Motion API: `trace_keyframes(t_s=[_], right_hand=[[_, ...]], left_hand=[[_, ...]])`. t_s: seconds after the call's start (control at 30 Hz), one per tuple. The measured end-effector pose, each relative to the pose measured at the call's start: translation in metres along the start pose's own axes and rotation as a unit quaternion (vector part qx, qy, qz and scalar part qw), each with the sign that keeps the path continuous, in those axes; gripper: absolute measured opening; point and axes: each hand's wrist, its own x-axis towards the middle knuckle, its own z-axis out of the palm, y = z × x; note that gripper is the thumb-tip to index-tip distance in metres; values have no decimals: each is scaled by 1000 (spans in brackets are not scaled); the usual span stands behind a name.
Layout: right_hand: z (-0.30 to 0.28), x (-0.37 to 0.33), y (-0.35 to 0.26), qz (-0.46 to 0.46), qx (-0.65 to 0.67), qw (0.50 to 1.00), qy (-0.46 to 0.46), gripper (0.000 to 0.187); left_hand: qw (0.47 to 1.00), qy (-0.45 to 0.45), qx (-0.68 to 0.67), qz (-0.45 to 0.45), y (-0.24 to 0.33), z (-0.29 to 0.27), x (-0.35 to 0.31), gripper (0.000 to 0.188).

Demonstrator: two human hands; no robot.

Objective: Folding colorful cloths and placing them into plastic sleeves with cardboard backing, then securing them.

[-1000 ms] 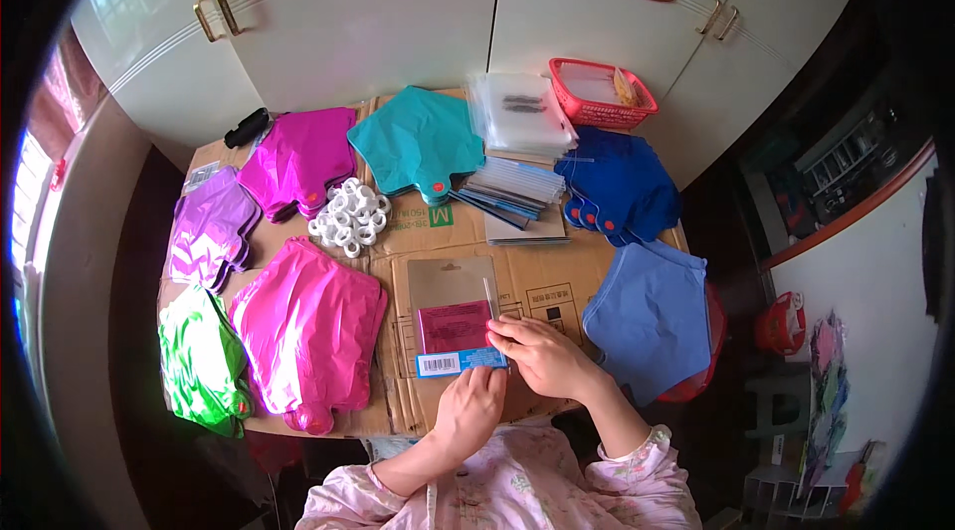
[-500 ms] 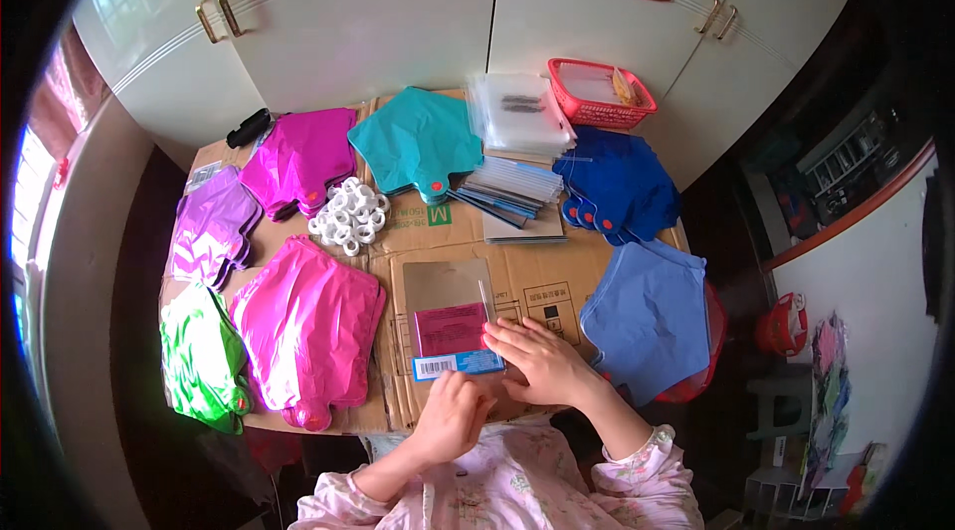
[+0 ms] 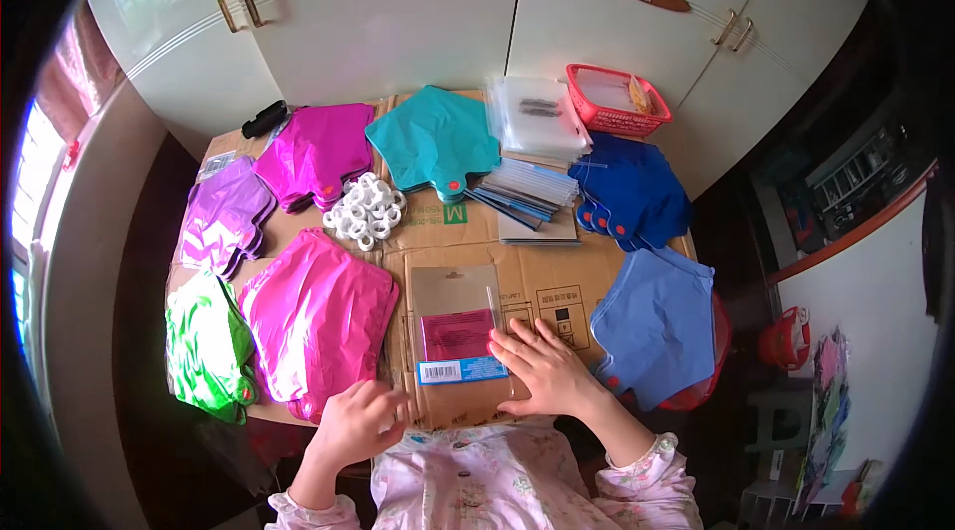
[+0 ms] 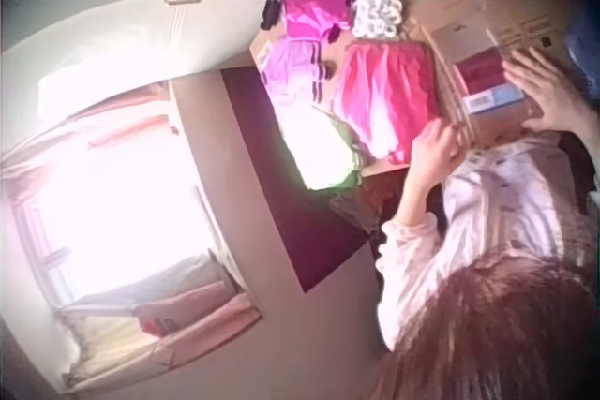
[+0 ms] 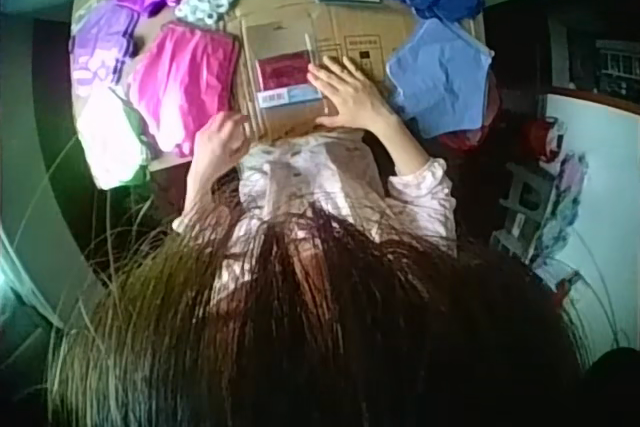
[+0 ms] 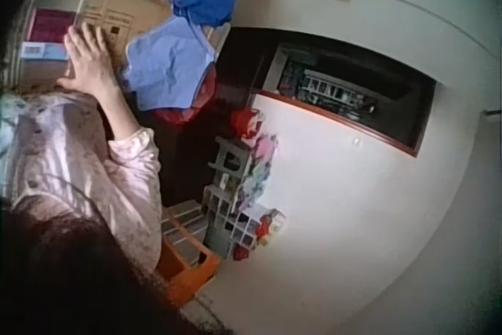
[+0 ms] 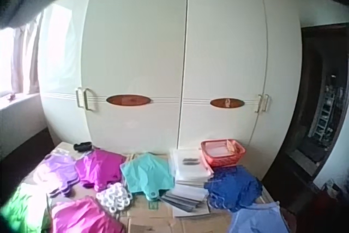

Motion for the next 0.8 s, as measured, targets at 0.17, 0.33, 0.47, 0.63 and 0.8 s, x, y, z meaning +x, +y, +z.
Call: trace_keyframes(t_s=[0.17, 0.33, 0.47, 0.63, 0.8], right_hand=[[6, -1, 1, -11, -9, 1000, 27, 80], [0, -1, -2, -12, -3, 1000, 5, 82], [0, -11, -11, -31, -6, 999, -12, 86], [10, -17, -13, -32, 32, 999, 9, 74], [20, -15, -14, -11, 45, 996, 72, 43]], left_hand=[[972, -46, 185, 136, -13, 21, 6, 37], [963, -33, 196, 180, -17, 33, 6, 31], [968, -9, 182, 175, -13, 37, -12, 23], [994, 83, 22, 68, -14, 51, -15, 16], [994, 95, -39, -37, -11, 53, -2, 9]])
